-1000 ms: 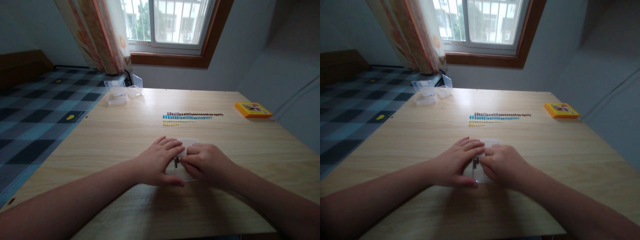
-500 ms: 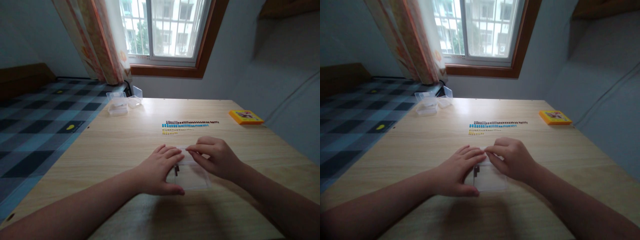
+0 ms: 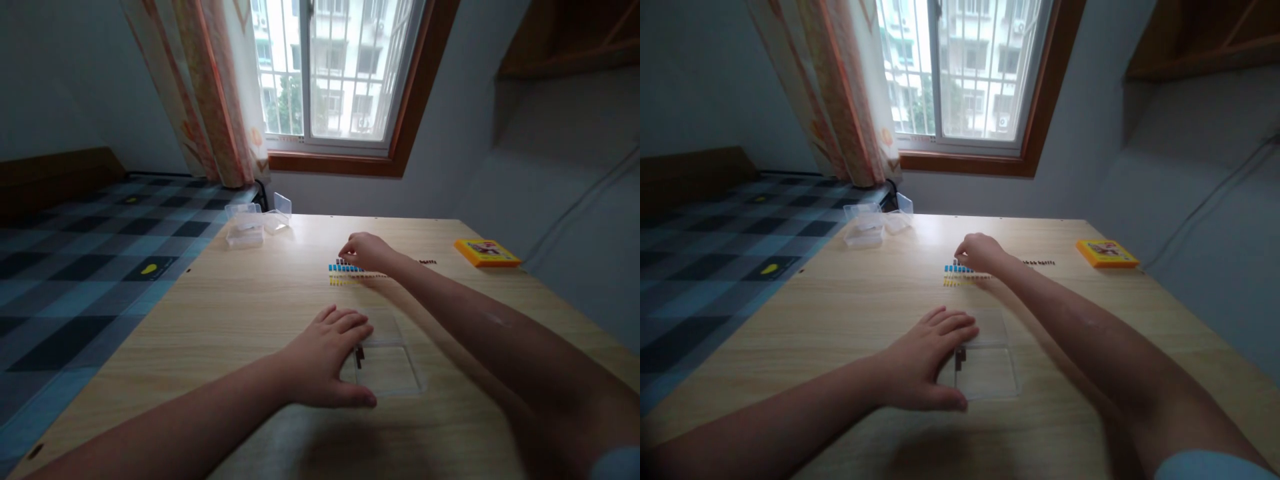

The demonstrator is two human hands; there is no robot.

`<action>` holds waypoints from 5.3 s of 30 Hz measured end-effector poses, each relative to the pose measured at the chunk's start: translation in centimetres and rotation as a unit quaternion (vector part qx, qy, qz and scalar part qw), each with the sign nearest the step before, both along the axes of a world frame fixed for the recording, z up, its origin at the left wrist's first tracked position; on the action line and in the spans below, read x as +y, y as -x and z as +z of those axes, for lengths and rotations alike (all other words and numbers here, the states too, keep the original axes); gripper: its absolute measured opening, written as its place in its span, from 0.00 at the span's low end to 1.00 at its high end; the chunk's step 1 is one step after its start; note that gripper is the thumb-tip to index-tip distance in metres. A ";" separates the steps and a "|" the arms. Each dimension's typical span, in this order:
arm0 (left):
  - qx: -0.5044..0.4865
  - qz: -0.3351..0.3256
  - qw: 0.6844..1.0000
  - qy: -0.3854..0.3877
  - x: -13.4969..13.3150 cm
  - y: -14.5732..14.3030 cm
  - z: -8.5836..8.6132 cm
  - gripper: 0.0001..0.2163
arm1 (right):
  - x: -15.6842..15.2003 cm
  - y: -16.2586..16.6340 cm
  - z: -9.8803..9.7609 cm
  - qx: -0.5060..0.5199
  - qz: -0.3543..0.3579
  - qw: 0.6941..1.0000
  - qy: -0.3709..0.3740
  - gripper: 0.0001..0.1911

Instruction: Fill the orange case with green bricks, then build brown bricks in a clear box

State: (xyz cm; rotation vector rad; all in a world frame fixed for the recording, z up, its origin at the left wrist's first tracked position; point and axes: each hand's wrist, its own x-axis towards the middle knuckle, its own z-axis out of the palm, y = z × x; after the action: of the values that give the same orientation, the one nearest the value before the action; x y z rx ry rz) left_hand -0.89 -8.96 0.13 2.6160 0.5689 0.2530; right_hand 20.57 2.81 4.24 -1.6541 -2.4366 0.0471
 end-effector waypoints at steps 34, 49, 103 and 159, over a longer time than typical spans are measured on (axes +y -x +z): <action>-0.015 -0.001 1.000 -0.001 -0.1 0.3 -0.6 0.42 | 5.1 0.3 -1.9 0.081 -0.047 0.990 0.109 0.11; -0.011 0.001 1.000 0.007 -0.1 0.3 -0.4 0.43 | 4.3 2.6 -1.6 -0.065 -0.010 0.995 0.075 0.13; 0.004 -0.007 1.000 -0.010 0.1 -0.3 -0.1 0.42 | -18.9 -2.7 -3.8 0.099 0.156 0.983 0.023 0.13; 0.006 -0.003 1.000 -0.012 0.0 -0.1 -0.3 0.42 | -11.4 -3.8 0.1 0.149 0.034 0.985 -0.077 0.11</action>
State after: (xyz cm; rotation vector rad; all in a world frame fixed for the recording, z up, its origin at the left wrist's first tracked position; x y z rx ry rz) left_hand -0.82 -8.98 -0.17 2.6432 0.5640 0.2441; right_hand 24.34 -8.61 4.38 -1.3880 -2.2110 0.1050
